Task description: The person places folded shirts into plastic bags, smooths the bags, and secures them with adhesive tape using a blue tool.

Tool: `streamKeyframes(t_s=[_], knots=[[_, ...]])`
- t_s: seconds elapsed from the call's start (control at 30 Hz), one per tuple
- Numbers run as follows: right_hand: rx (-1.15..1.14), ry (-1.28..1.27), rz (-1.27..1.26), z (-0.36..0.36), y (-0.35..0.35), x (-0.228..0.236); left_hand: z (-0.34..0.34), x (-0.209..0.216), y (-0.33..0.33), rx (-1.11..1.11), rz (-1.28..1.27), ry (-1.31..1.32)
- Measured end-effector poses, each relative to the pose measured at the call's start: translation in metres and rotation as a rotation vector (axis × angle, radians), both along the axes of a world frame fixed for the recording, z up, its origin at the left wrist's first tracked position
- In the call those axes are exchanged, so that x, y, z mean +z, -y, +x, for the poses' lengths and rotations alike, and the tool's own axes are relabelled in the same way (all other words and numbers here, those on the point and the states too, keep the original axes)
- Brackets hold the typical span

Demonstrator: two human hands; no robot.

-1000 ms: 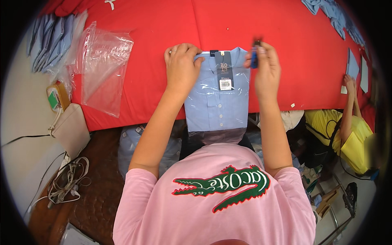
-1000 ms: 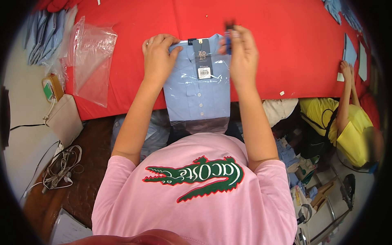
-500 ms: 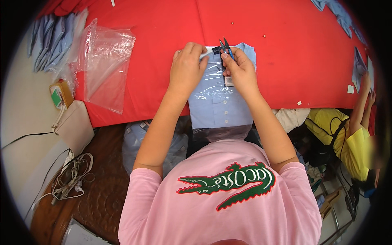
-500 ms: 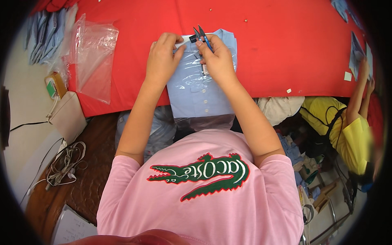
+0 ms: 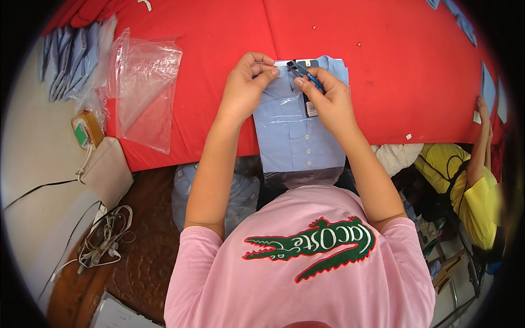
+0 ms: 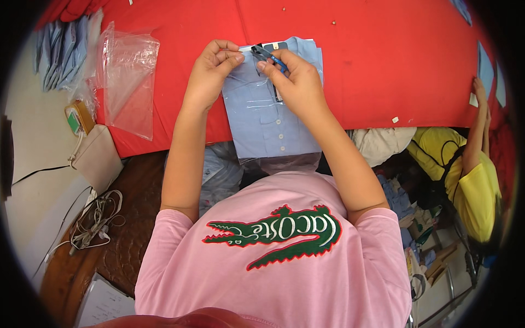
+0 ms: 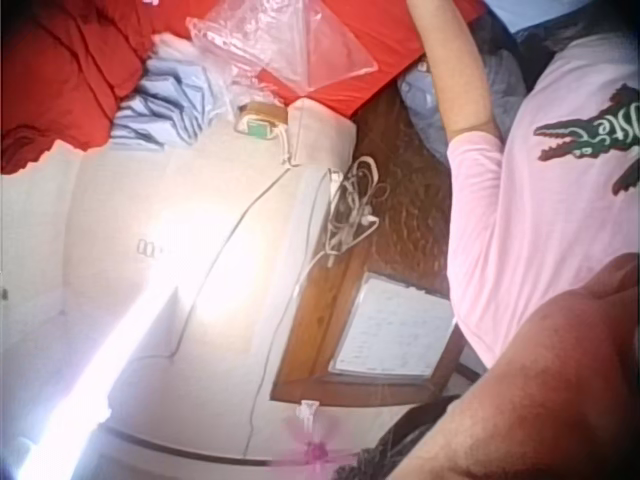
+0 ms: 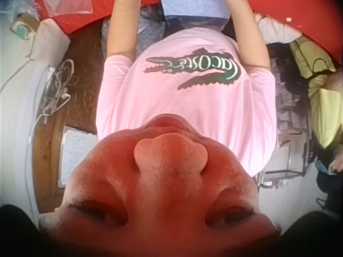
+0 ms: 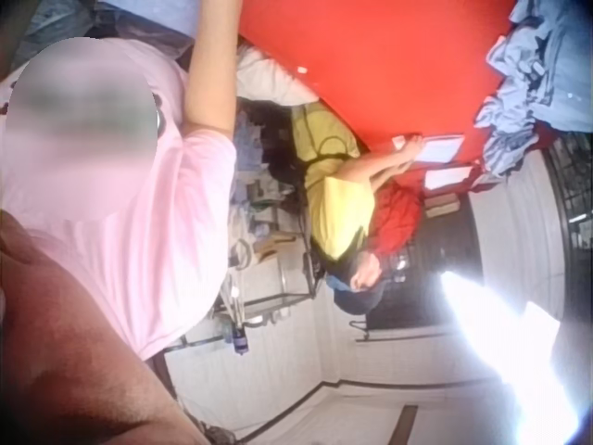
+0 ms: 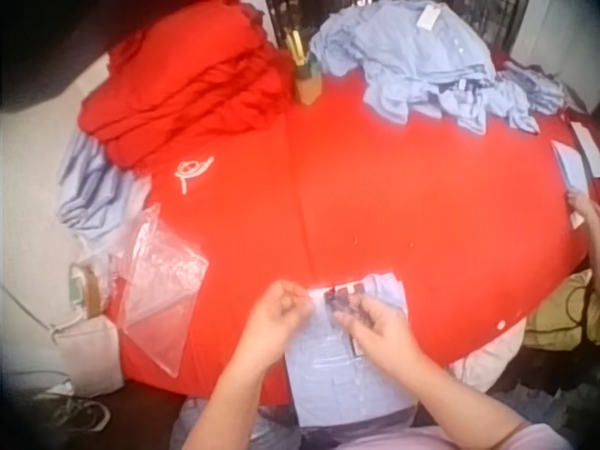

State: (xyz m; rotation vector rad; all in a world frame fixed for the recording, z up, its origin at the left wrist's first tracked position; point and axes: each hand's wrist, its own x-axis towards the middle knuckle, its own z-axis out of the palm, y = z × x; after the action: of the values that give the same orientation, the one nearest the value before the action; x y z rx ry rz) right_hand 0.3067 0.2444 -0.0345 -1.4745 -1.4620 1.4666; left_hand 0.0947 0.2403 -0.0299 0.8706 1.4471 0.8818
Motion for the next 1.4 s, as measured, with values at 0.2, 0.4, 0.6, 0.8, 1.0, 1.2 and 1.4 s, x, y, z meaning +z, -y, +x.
streamKeyframes(t_s=[0.2,0.4,0.6,0.8,1.0,1.2,1.4], knots=[[0.134,0.207,0.086,0.002,-0.003,0.009,-0.003,0.003,0.0,0.009,0.014,0.091],[0.162,0.265,0.171,-0.001,-0.005,0.01,-0.003,0.015,0.0,0.01,0.02,0.066],[0.163,0.283,0.203,-0.002,-0.005,0.016,-0.005,0.013,0.001,0.002,0.033,0.072],[0.135,0.237,0.221,-0.002,-0.001,0.011,-0.006,0.012,0.002,-0.005,0.029,0.043],[0.06,0.12,0.093,0.001,0.0,-0.001,-0.007,0.011,0.002,-0.017,0.025,0.03],[0.071,0.063,0.099,0.003,0.0,0.0,-0.008,0.006,0.003,-0.03,0.048,-0.006],[0.135,0.194,0.148,-0.001,0.002,0.002,-0.008,0.004,0.004,-0.017,0.047,0.039]])
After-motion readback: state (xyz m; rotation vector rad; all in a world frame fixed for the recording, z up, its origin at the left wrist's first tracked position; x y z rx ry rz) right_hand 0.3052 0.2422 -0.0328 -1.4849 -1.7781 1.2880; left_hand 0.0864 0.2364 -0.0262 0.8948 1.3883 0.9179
